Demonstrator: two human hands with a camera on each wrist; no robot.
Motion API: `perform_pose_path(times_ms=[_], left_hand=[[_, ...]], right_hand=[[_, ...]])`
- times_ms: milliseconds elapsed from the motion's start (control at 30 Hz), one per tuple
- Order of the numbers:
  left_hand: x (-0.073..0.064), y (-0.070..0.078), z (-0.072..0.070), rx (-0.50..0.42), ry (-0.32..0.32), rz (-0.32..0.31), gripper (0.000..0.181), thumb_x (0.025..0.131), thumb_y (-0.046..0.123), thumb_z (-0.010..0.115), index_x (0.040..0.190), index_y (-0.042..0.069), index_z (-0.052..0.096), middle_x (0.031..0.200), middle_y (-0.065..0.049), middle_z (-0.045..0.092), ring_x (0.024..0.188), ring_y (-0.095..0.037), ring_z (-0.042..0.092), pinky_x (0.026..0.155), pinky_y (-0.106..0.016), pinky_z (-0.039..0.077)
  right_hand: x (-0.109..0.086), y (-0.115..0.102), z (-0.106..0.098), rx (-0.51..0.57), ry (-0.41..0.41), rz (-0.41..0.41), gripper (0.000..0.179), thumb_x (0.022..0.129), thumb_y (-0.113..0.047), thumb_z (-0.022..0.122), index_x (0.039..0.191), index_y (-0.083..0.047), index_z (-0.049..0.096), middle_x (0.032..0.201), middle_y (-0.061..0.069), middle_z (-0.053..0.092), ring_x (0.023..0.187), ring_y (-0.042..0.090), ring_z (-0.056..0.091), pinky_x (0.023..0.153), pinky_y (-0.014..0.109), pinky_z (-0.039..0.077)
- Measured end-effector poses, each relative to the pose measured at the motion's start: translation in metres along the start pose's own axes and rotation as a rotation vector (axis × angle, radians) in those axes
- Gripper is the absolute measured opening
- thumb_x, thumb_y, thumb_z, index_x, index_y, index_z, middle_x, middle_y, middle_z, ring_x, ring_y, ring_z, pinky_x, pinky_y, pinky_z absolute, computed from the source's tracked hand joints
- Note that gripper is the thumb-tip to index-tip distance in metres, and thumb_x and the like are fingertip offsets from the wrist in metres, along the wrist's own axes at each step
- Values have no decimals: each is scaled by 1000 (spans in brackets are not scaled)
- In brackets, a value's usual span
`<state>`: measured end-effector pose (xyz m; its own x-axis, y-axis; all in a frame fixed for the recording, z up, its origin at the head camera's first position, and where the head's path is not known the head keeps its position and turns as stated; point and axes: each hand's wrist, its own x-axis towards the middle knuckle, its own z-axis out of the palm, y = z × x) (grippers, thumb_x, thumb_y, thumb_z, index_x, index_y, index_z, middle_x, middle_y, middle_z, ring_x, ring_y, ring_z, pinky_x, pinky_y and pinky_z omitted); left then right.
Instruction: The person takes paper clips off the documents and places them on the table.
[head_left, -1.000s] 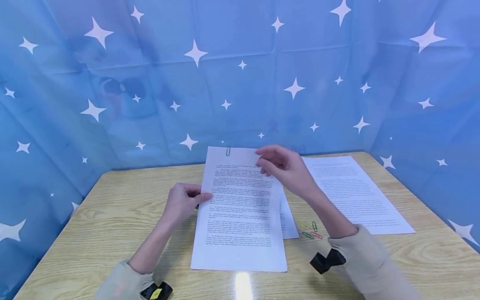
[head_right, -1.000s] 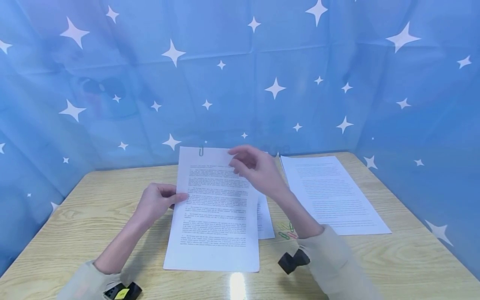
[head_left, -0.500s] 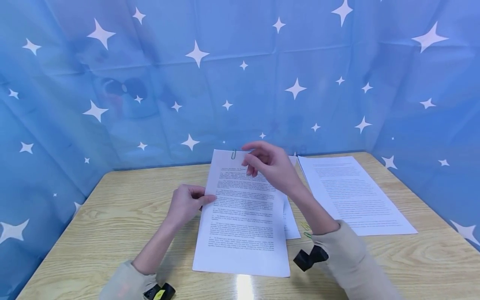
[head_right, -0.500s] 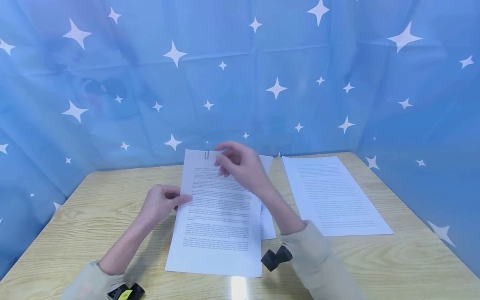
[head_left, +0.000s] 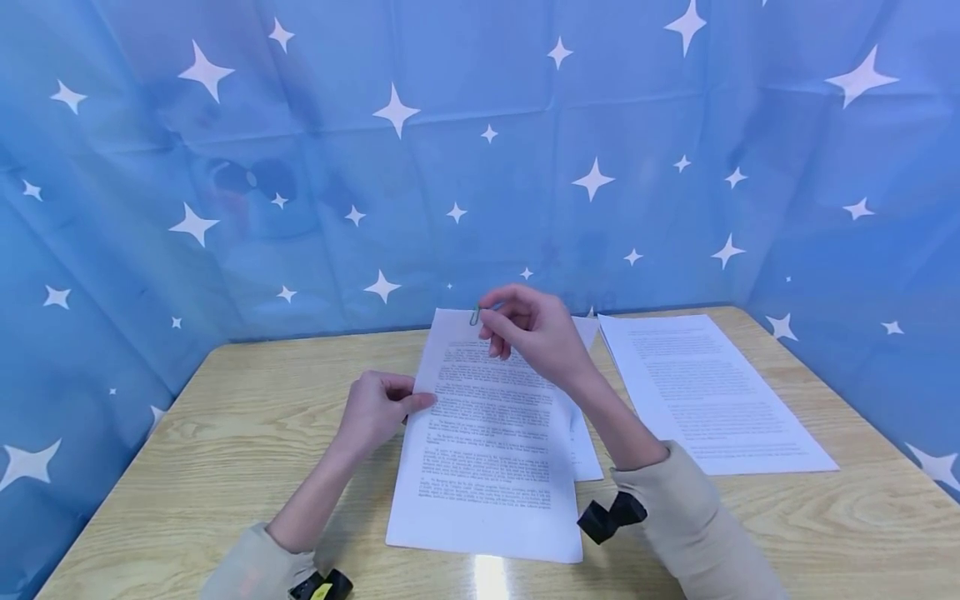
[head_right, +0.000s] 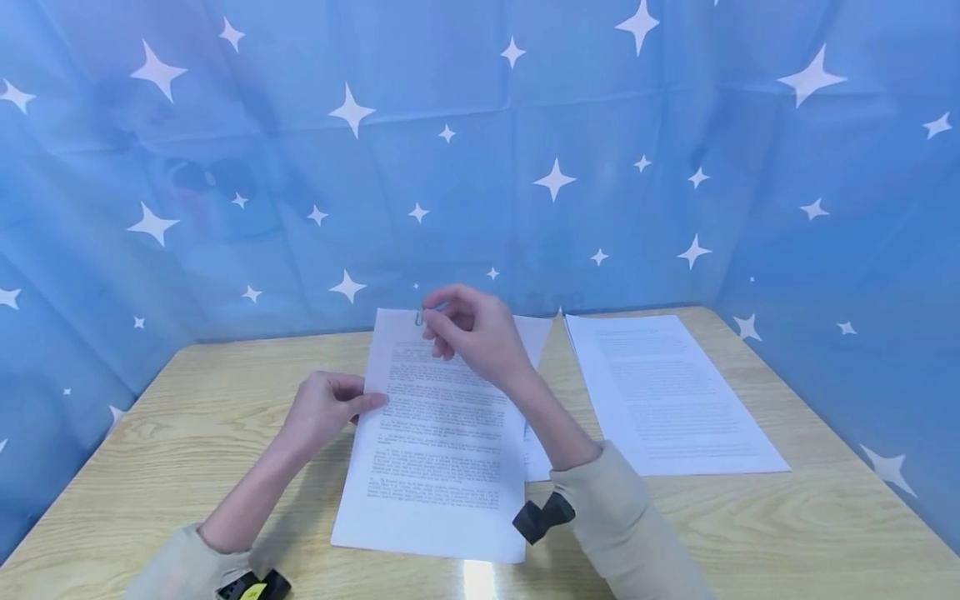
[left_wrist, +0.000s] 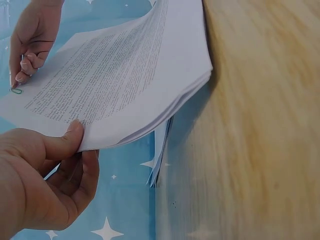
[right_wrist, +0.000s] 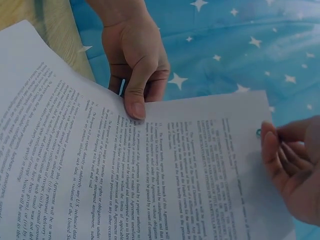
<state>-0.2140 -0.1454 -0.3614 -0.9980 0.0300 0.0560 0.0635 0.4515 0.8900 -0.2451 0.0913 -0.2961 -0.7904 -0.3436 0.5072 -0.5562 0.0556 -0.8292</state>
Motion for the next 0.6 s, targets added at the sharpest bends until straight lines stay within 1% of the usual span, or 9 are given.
perform_pose_path(times_ms=[100,267,400,500,600], left_hand=[[-1,0,0,-3,-3,-5,8,87,6,79,95,3,80,80,-5,73,68,-18,64,68,-45,56],[-1,0,1,-1,-2,6,7,87,6,79,93,3,80,79,-5,73,67,-18,64,69,-46,57],[-2,1,0,-7,-9,18,6,88,5,78,92,3,80,78,-6,73,66,-17,64,67,-44,57],[-2,1,0,-13,-12,26,6,88,5,78,93,2,80,79,-6,73,67,-17,65,67,-43,57],[-2,1,0,-16,-11,20,7,88,5,78,94,2,80,80,-6,73,68,-18,66,68,-44,57]], right_hand=[[-1,1,-1,5,0,5,12,99,-7,65,107,1,66,83,20,70,61,28,64,58,34,55],[-2,0,-1,16,-10,10,10,98,-7,66,104,1,66,84,23,69,62,31,64,58,34,55],[-2,0,-1,21,-12,4,9,98,-6,66,104,1,66,84,25,69,61,27,64,58,34,55],[-2,0,0,20,-10,-9,8,98,-6,66,104,1,66,83,23,69,60,25,63,58,34,55],[-3,-1,0,14,-7,-29,8,98,-5,66,104,0,66,83,20,70,60,25,63,58,34,55]])
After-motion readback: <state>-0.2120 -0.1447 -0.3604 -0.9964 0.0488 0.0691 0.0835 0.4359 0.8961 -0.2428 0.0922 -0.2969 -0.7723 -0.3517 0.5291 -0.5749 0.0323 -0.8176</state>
